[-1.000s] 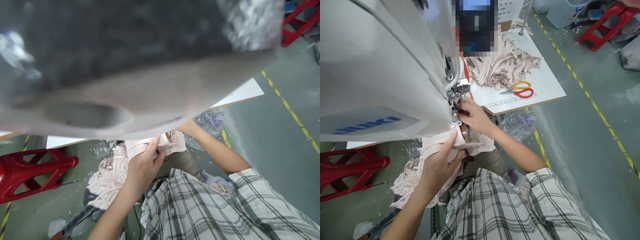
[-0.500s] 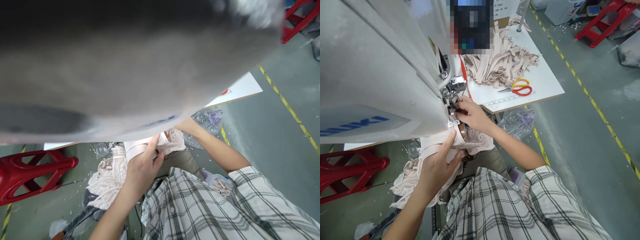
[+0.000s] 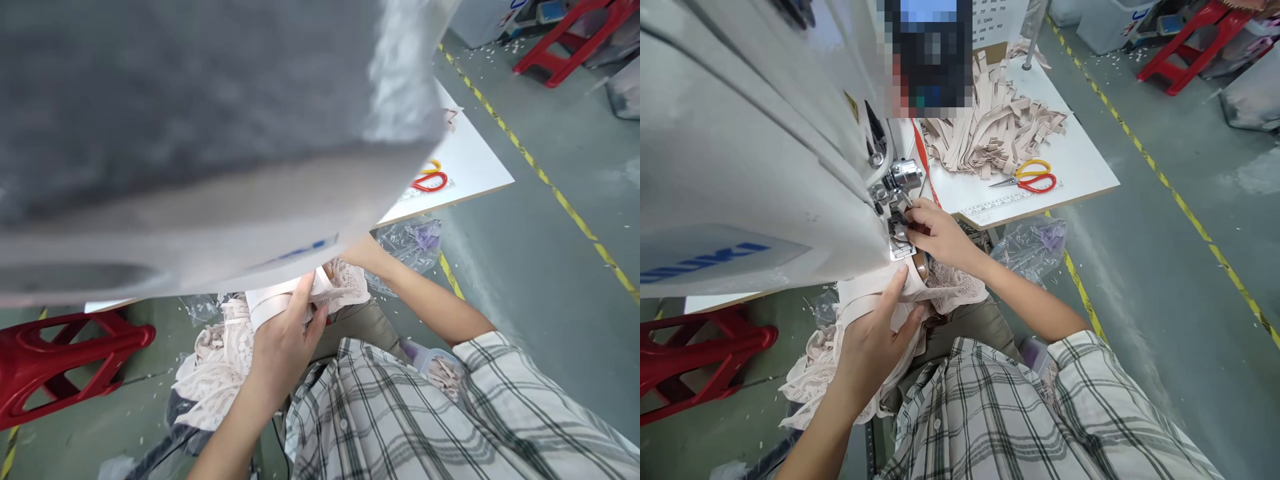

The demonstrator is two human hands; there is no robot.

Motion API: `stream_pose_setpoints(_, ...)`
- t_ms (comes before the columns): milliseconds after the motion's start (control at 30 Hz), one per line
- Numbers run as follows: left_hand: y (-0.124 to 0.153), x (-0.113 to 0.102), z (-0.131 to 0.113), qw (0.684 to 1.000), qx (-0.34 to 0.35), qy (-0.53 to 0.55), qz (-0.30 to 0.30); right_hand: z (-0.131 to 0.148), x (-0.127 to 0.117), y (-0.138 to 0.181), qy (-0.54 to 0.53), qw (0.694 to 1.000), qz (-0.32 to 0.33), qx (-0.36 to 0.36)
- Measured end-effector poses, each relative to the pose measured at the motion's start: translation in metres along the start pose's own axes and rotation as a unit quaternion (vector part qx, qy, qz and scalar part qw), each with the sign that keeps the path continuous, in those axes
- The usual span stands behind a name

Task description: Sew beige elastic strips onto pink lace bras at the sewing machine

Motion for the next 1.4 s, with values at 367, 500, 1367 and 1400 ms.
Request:
stream_pose_setpoints(367, 0.003, -0.002, -0.015, 1.000, 0.019, -0.001, -0.007, -0.007, -0.013, 0.020, -0.086, 0.992, -0.088, 0.006)
stream_pose_setpoints(500, 0.005, -0.002, -0.013, 1.000, 0.002, -0.002, -0.009, -0.016, -0.015, 0.031, -0.128, 0.985, -0.111, 0.018)
stream_pose_setpoints(1367, 0.007, -0.006, -0.002, 0.994, -0.088, -0.030, -0.054, -0.045, -0.019, 0.059, -0.132, 0.984, -0.092, 0.081)
stream_pose_setpoints(1400, 0.006, -0.005, -0.003, 0.994, -0.088, -0.028, -0.051, -0.046, -0.019, 0.059, -0.134, 0.983, -0.092, 0.083)
Point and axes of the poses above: each hand's wrist, its own y-axis away from the middle knuckle, its own x-axis out of the palm, z = x × y, the point moved 10 cm from there along -y, towards the middle knuckle, and after that the axes turned 11 degrees about y, right-handed, at the moved point
